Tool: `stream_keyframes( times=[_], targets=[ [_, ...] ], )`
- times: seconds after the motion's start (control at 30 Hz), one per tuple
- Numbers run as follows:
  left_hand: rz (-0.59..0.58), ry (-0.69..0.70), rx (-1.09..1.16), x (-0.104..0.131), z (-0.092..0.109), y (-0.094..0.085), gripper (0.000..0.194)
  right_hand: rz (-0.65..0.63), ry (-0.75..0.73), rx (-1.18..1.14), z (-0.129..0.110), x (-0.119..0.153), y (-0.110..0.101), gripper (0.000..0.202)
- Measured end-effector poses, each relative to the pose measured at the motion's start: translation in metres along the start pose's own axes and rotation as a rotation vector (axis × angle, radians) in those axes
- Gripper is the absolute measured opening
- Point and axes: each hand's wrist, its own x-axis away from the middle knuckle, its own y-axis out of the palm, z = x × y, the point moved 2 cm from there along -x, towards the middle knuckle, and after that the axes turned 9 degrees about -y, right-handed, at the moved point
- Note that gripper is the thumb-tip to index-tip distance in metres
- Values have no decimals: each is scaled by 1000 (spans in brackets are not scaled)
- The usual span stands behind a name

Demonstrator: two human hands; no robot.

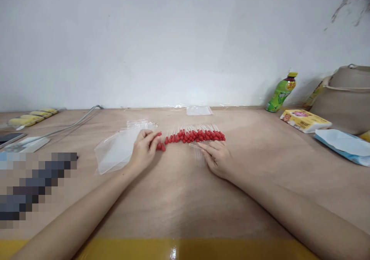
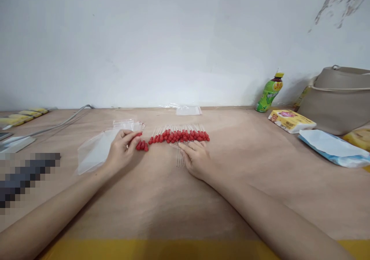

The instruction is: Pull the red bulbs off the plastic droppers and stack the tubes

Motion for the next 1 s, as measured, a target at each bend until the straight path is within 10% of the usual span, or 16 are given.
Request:
stream_keyframes(
  times=[0.23,1.0],
  targets=[
    [2,-200,-155,-21,-40,-18,20,8,70,-44,-1,-8,12,22],
    [25,47,-421,-6,-21,-2,20,-336,51,-108,-21,-12,7,31]
  ],
)
